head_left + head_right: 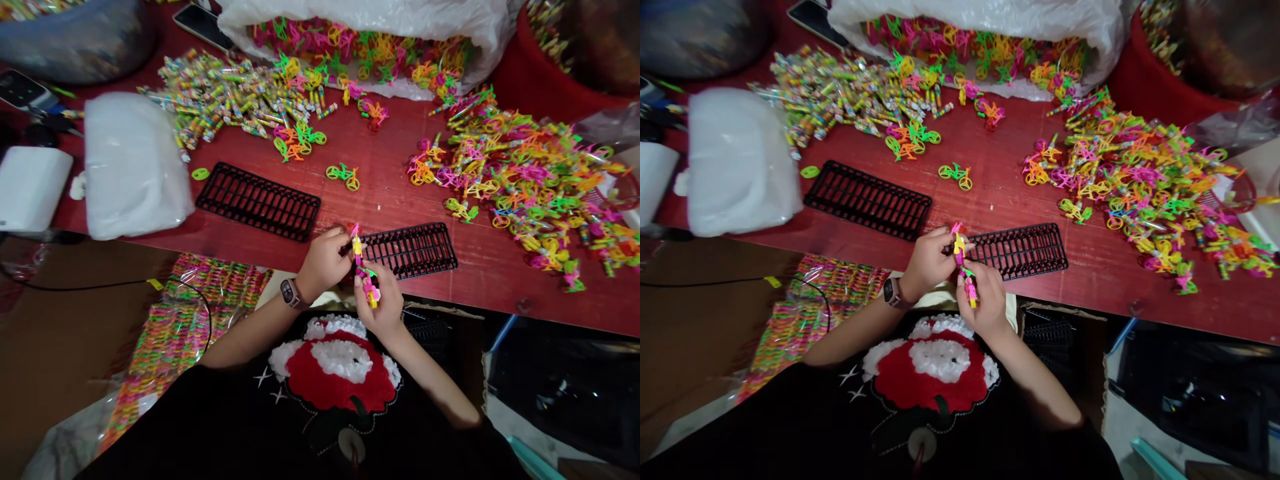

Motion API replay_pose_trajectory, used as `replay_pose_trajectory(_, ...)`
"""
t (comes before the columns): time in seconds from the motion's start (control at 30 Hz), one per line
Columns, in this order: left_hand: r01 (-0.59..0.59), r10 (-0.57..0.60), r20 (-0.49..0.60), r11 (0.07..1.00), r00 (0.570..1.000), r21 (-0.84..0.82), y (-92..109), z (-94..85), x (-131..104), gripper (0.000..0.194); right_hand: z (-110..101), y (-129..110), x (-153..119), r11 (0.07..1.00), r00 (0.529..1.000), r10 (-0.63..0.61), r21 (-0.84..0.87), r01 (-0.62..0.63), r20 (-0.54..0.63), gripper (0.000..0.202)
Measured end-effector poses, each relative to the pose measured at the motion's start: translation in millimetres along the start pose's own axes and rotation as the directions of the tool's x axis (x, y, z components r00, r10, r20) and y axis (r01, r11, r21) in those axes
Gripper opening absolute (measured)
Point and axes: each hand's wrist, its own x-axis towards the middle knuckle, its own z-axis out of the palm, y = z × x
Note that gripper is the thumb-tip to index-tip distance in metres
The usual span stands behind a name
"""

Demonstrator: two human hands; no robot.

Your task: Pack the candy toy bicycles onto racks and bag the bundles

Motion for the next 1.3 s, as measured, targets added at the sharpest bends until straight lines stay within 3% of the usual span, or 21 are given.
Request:
replay_pose_trajectory(0.2,-0.011,0.01,0.027,0.999,1.0,0.048,0,-0.4,0,0.013,1,3,1,1.0,1.0,-0.023,-0.014,0.023,-0.009,0.05)
replay_pose_trajectory(0.33,-0.019,0.018,0.034,0.998,0.999,0.058,-2,0.1,-1,0.01,5,-2,-1,0.997,0.994,0.081,0.016,-0.08,-0.073,0.062)
replay_pose_trajectory(0.4,-0.023,0.021,0.036,0.998,0.999,0.055,-3,0.5,-1,0.009,8,-5,-1,0.993,0.987,0.116,0.012,-0.116,-0.114,0.056)
replay_pose_trajectory(0.53,-0.039,0.038,0.027,0.999,0.999,0.038,-3,0.4,0,0.012,14,-8,1,0.999,0.987,0.037,-0.028,-0.042,-0.157,0.042)
replay_pose_trajectory(0.9,-0.043,0.042,0.014,0.996,0.999,0.077,3,-1.0,1,0.028,13,1,-5,0.997,0.987,-0.041,-0.076,0.03,-0.154,0.058)
replay_pose_trajectory(1.3,-0.044,0.054,-0.05,0.982,0.997,0.186,-4,4.9,-4,0.028,11,3,-1,0.989,0.987,-0.111,-0.111,0.098,-0.119,0.05)
